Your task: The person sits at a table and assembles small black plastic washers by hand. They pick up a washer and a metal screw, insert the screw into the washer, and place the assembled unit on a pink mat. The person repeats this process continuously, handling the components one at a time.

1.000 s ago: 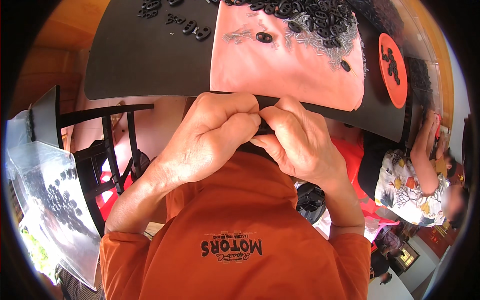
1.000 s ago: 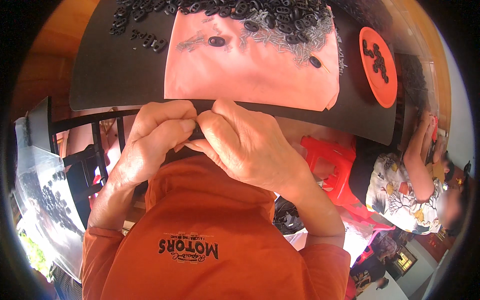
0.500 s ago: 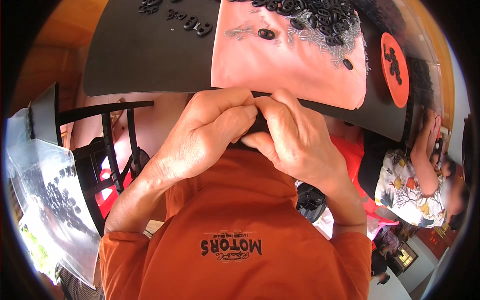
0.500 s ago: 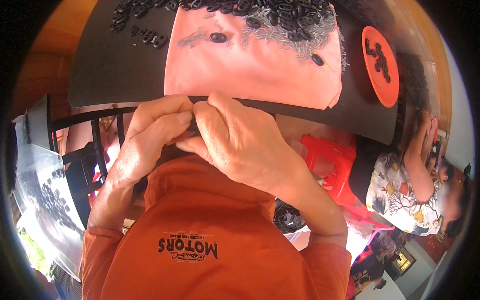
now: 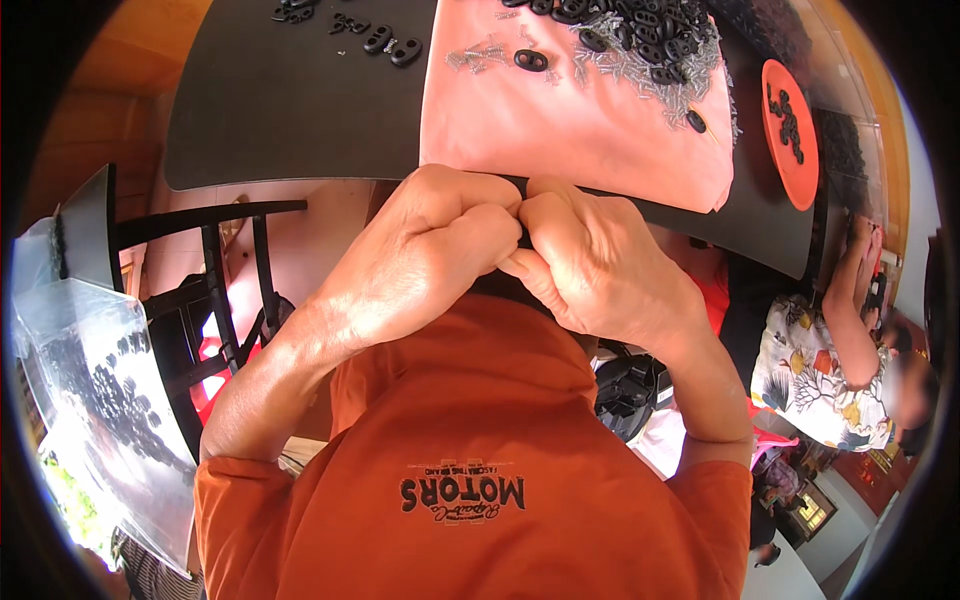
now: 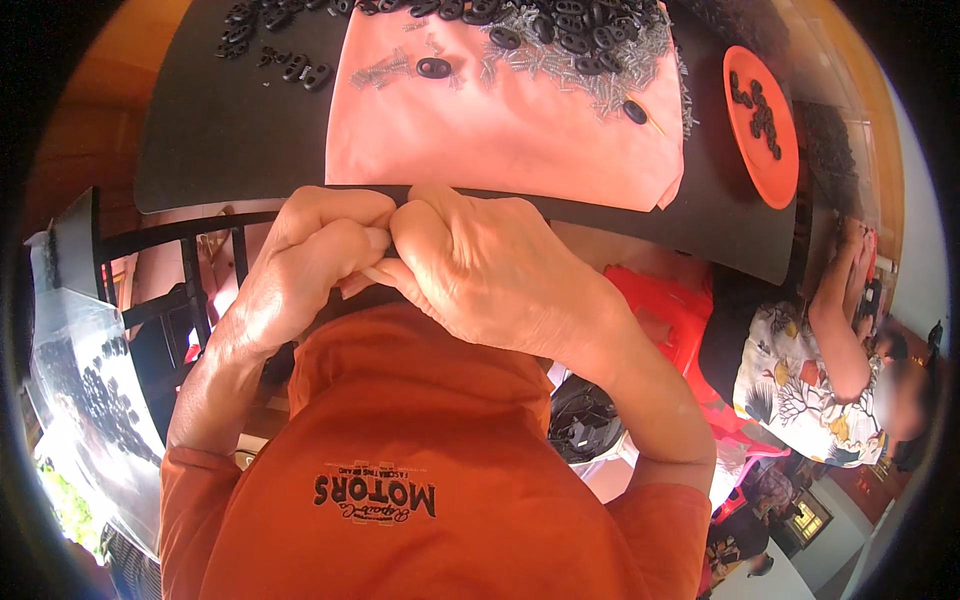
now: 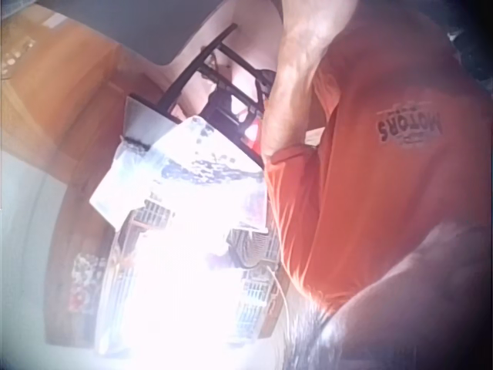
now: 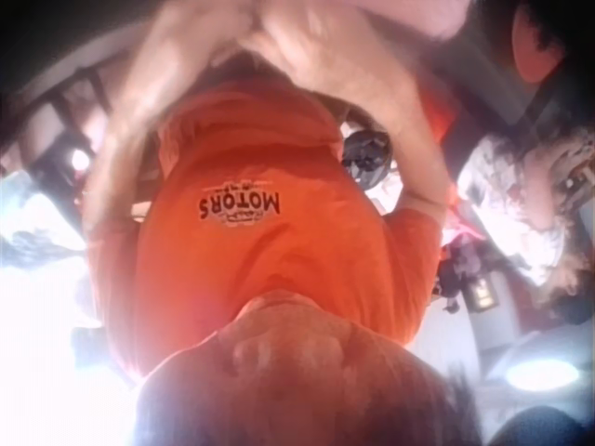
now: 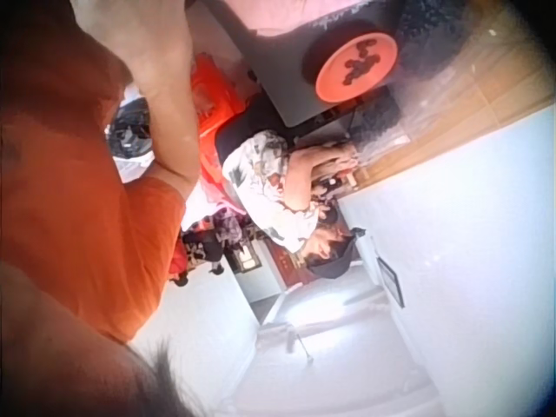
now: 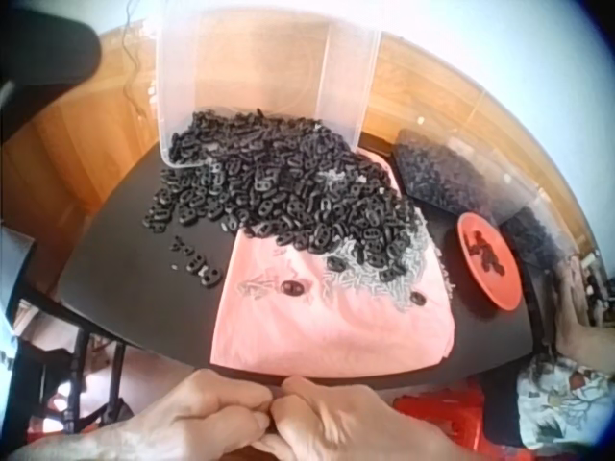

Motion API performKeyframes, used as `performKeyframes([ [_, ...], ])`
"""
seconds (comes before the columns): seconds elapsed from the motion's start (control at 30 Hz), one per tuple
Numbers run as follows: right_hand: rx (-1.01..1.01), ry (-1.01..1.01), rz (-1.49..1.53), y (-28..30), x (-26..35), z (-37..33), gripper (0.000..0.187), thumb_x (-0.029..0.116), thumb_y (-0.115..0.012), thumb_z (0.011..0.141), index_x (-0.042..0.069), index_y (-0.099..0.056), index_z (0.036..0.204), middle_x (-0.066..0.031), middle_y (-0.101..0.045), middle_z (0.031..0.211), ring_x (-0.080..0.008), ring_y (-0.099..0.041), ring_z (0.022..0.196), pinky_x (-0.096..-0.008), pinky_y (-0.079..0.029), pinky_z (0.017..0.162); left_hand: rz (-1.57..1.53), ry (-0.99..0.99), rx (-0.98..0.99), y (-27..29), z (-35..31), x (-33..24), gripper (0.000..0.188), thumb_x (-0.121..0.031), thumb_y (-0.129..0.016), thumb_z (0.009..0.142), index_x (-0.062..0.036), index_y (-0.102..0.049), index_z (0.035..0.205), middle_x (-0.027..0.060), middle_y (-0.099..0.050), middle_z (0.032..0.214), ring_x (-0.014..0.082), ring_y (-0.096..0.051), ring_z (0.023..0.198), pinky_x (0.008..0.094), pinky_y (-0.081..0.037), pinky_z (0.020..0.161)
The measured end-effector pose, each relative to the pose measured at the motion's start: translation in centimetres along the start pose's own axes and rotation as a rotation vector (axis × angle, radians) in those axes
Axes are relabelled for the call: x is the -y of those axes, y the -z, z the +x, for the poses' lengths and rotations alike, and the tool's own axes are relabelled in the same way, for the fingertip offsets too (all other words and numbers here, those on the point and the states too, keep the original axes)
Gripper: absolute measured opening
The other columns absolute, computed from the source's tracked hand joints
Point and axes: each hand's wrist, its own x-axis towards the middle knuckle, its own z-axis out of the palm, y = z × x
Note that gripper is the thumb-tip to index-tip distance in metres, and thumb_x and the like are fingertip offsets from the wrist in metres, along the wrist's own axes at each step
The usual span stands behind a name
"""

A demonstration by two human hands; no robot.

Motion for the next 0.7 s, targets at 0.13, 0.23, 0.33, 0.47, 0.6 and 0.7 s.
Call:
performKeyframes([
  [0.13, -0.018, 0.032, 0.056, -0.2, -0.2, 0.2, 0.028, 0.018, -0.069, 0.082, 0.003, -0.047, 0.076, -0.0081, -0.047, 0.068, -0.0212, -0.051, 0.048, -0.0326, -0.042, 0.041, -0.031, -0.017, 0.003, 0.0, 0.0, 0.0, 0.023, -0.004, -0.043, 0.082, -0.0001, -0.042, 0.060, -0.0032, -0.036, 0.057, 0.0046, -0.030, 0.055, 0.0273, -0.027, 0.047],
  [0.23, -0.021, 0.028, 0.085, -0.2, 0.0, 0.1, 0.028, 0.017, -0.069, 0.082, 0.003, -0.047, 0.076, -0.0088, -0.047, 0.068, -0.0225, -0.051, 0.049, -0.0336, -0.042, 0.041, -0.037, -0.013, 0.016, 0.1, 0.0, 0.6, 0.022, -0.003, -0.043, 0.082, -0.0008, -0.043, 0.060, -0.0042, -0.036, 0.057, 0.0042, -0.031, 0.055, 0.0258, -0.028, 0.047],
  [0.33, 0.023, -0.080, 0.238, 0.7, 0.8, -0.6, 0.024, 0.016, -0.066, 0.084, 0.002, -0.047, 0.078, -0.0103, -0.047, 0.070, -0.0260, -0.052, 0.051, -0.0365, -0.042, 0.044, -0.004, -0.011, 0.044, 0.3, -0.2, 0.9, 0.022, -0.003, -0.045, 0.084, -0.0018, -0.046, 0.062, -0.0046, -0.038, 0.058, 0.0038, -0.032, 0.055, 0.0243, -0.029, 0.047],
  [0.47, 0.051, -0.215, 0.527, 1.7, 0.3, -1.0, 0.018, 0.013, -0.056, 0.091, 0.000, -0.047, 0.081, -0.0124, -0.048, 0.071, -0.0310, -0.051, 0.056, -0.0388, -0.041, 0.052, -0.007, 0.001, 0.051, -0.1, -0.4, 0.5, 0.020, -0.010, -0.048, 0.084, -0.0018, -0.051, 0.065, -0.0022, -0.046, 0.059, 0.0044, -0.036, 0.055, 0.0233, -0.029, 0.049],
  [0.6, 0.072, -0.321, 0.762, 2.0, 0.4, -1.1, 0.020, 0.012, -0.047, 0.096, -0.001, -0.047, 0.081, -0.0117, -0.046, 0.068, -0.0273, -0.045, 0.056, -0.0352, -0.039, 0.055, 0.023, -0.006, 0.063, -0.2, -0.3, 0.3, 0.022, -0.015, -0.049, 0.084, -0.0012, -0.054, 0.068, -0.0006, -0.050, 0.060, 0.0053, -0.040, 0.056, 0.0231, -0.031, 0.051],
  [0.7, 0.058, -0.329, 0.806, 1.7, 0.2, -1.3, 0.022, 0.013, -0.047, 0.097, -0.001, -0.047, 0.080, -0.0106, -0.044, 0.065, -0.0239, -0.042, 0.055, -0.0328, -0.038, 0.054, 0.042, -0.025, 0.051, -0.5, -0.2, 0.4, 0.023, -0.016, -0.049, 0.085, -0.0009, -0.056, 0.070, -0.0003, -0.050, 0.060, 0.0062, -0.043, 0.056, 0.0229, -0.032, 0.052],
])
